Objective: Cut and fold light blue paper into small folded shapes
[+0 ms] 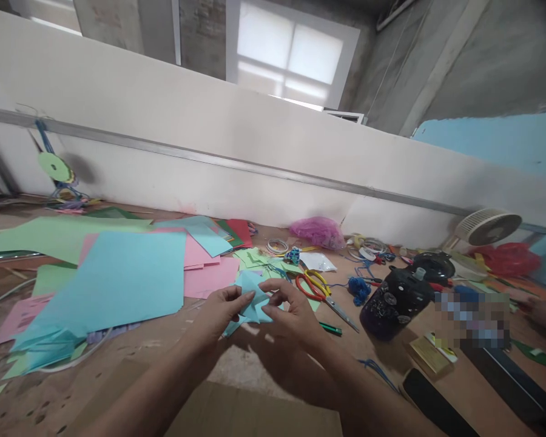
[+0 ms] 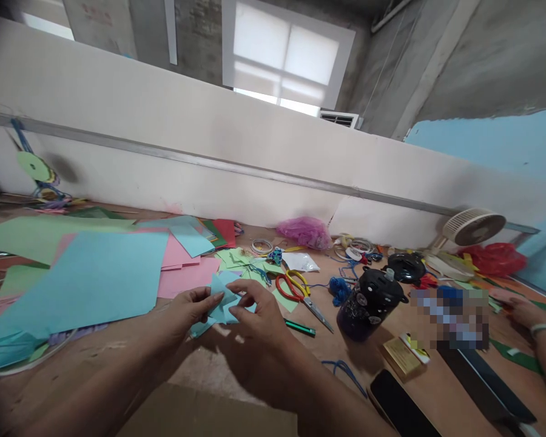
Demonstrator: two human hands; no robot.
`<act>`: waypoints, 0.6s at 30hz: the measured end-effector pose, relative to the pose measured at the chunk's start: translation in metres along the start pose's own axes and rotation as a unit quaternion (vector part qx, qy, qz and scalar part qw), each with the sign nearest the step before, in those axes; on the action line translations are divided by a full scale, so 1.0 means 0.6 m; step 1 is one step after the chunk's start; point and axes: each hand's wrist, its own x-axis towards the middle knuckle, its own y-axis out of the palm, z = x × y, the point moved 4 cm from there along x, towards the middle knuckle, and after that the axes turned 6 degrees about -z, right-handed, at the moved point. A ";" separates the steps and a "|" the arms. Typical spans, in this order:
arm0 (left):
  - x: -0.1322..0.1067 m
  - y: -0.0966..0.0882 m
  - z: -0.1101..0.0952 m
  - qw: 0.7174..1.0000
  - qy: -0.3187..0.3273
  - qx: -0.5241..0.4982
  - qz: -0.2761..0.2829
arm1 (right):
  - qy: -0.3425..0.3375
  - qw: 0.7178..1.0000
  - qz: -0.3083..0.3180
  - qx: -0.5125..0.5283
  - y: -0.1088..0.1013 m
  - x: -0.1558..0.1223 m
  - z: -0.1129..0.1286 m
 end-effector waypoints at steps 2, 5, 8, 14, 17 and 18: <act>-0.010 0.002 -0.002 1.000 -0.021 -0.005 -0.013 | -0.044 0.998 0.024 -0.035 0.003 -0.001 0.013; -0.027 0.011 -0.001 0.997 -0.067 -0.031 -0.013 | -0.094 0.992 0.042 -0.076 0.006 -0.003 0.030; -0.032 0.014 0.003 0.996 -0.076 -0.042 0.000 | -0.110 0.989 0.041 -0.093 0.008 -0.004 0.036; -0.015 0.005 -0.005 0.998 -0.029 -0.032 0.046 | -0.085 0.991 0.012 -0.099 -0.001 -0.006 0.031; -0.015 0.003 -0.012 0.998 -0.020 -0.011 0.061 | -0.092 0.990 0.019 -0.109 -0.002 -0.009 0.032; -0.017 0.003 -0.013 0.998 -0.014 -0.001 0.060 | -0.102 0.988 0.024 -0.117 -0.001 -0.010 0.035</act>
